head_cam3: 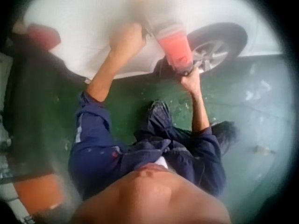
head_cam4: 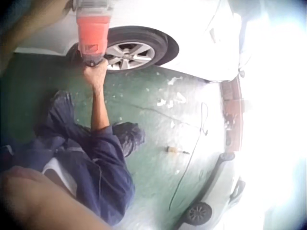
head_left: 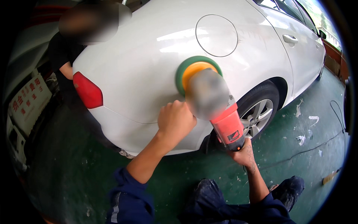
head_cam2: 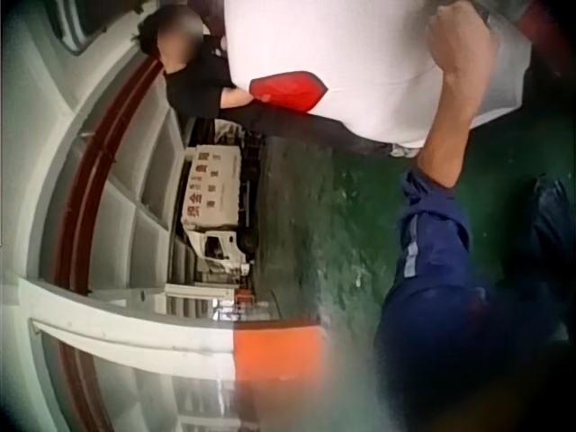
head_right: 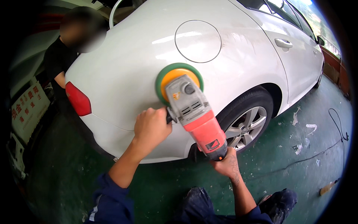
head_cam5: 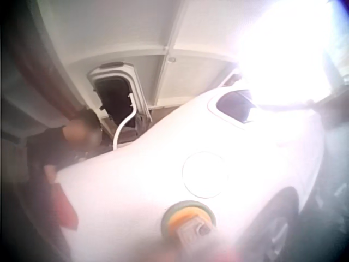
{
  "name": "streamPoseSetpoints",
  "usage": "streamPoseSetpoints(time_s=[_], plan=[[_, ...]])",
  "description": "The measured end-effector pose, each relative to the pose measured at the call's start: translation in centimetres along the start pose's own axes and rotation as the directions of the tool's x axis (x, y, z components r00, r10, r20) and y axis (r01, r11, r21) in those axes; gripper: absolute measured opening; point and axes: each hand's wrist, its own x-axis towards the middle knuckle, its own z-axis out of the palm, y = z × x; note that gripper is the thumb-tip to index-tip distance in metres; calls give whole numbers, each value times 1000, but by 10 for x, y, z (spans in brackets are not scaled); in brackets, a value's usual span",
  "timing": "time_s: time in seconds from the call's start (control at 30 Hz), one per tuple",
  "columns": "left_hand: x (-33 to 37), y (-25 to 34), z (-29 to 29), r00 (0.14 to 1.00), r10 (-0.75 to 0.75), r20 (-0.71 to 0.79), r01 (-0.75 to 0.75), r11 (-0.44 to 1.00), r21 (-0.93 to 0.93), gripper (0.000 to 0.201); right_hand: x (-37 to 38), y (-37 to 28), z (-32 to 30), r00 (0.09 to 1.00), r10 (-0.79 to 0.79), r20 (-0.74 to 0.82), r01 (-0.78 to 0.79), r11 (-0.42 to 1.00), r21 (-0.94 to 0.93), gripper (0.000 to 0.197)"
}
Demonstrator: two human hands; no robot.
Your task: The person uses a power polisher with a green and yellow pad to polish the exterior of a white car. They move the tool across the rear quarter panel, rear door, and side mirror, applying consistent pressure while walking around the vehicle.
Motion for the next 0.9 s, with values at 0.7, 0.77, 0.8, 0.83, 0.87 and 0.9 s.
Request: streamPoseSetpoints(time_s=[0.7,0.77,0.8,0.83,0.87,0.9], plan=[[-52,-39,-7,973,-219,-69,219,976,0,16,31,-8,25,965,6,261,34,988,-150,23],[-28,-22,-7,985,-165,-53,165,986,-4,14,29,-11,3,984,-16,177,36,994,-106,25],[-18,-13,-8,991,-127,-40,128,992,5,12,28,-11,-8,987,-22,158,41,992,-117,25],[-8,-2,-8,996,-89,-27,89,996,12,10,27,-7,-21,990,-28,137,46,990,-130,26],[3,15,-4,999,-49,-12,49,999,-7,7,25,3,-36,994,-44,98,53,995,-90,26],[12,32,-3,1000,-16,0,16,1000,-18,5,25,10,-48,996,-66,65,69,997,-45,27]])
